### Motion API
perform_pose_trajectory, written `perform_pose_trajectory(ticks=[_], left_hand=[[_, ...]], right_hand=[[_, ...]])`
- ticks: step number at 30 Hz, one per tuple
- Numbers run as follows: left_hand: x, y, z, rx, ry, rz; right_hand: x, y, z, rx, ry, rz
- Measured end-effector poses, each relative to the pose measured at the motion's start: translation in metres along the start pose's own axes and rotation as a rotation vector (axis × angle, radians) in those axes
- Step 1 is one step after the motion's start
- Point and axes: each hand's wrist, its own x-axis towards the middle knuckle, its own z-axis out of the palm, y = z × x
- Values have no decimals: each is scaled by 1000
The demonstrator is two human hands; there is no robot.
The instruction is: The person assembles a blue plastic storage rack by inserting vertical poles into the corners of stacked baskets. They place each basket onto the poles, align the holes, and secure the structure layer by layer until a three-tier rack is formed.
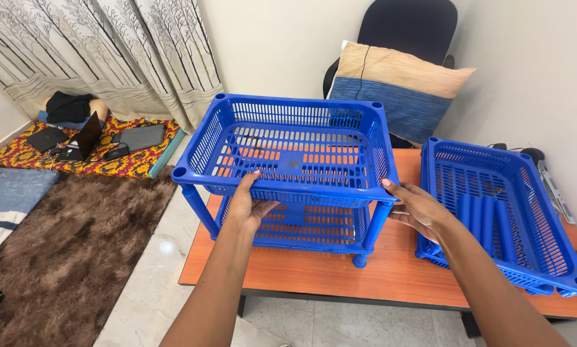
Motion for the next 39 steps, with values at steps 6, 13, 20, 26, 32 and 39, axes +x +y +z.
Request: perform_pose_trajectory(ticks=[6,13,20,26,32,39], left_hand=[[-1,-4,-1,21,2,0],[-14,0,-15,145,199,-29],[-13,21,-89,459,661,920],[14,66,-131,405,259,477],[20,99,-139,520,126,80],[29,121,-147,569,-109,-6]], right_hand=[[-5,-1,4,-6,40,5],[-21,8,21,-182,482,-263],[-55,-21,113,-590,665,-1146],[-47,-82,234,-623,3,-1166],[-26,-104,317,-851,-178,-1217],[-25,-109,353,-919,-117,-967]])
